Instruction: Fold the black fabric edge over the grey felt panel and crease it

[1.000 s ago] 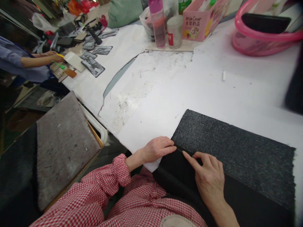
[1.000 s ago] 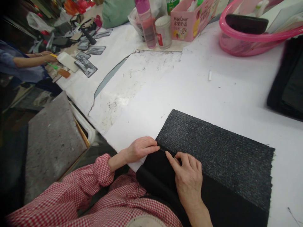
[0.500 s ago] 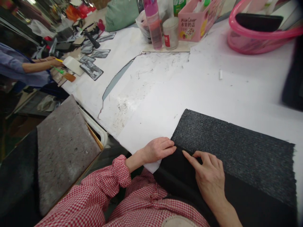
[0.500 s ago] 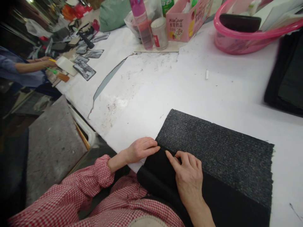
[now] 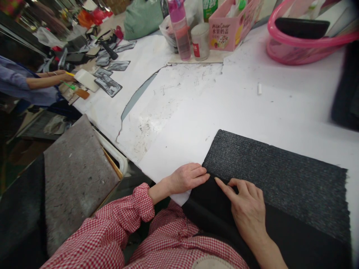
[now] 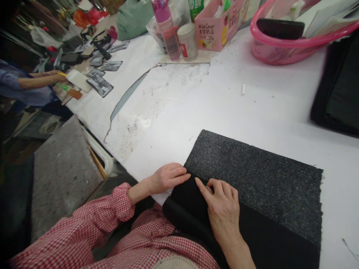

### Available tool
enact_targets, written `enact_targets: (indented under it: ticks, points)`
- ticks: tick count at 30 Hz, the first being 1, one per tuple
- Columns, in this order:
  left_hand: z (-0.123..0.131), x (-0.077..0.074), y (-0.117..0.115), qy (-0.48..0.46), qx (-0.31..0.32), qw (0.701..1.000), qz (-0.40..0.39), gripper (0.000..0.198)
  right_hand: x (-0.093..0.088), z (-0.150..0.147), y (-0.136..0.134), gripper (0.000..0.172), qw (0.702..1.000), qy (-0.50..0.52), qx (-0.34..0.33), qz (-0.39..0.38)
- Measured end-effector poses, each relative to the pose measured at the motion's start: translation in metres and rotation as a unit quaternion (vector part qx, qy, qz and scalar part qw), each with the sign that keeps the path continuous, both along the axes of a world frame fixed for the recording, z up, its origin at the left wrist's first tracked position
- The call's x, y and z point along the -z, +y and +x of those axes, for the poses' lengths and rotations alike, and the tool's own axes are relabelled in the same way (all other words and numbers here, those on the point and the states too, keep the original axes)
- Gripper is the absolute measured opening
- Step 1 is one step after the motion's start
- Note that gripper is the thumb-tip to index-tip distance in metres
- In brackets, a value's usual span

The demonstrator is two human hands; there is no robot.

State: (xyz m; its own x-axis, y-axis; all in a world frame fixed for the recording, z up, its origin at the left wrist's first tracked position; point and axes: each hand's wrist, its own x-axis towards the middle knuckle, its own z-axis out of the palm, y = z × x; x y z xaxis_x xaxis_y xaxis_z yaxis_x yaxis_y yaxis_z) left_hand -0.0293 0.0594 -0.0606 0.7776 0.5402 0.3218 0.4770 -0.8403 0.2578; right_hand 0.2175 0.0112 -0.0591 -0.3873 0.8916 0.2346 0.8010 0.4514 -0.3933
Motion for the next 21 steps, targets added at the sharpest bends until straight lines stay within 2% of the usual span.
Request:
enact_targets:
  ticks: [10, 15, 18, 21]
  points:
    - [-0.01, 0.001, 0.0, 0.002, -0.006, 1.0, 0.011, 0.022, -0.001, -0.002, 0.0, 0.044, 1.0, -0.02, -0.003, -0.005]
    - [-0.02, -0.007, -0.005, 0.016, -0.04, 0.999, -0.008, 0.02, -0.002, -0.001, 0.0, 0.044, 1.0, -0.015, -0.007, -0.008]
    - [-0.013, -0.016, -0.011, -0.019, -0.086, 0.996, -0.01, 0.021, -0.003, -0.002, 0.001, 0.043, 1.0, -0.013, -0.009, -0.007]
    - [0.001, -0.022, -0.017, -0.004, -0.067, 0.998, -0.015, 0.028, -0.004, -0.003, 0.001, 0.043, 1.0, -0.012, -0.007, -0.01]
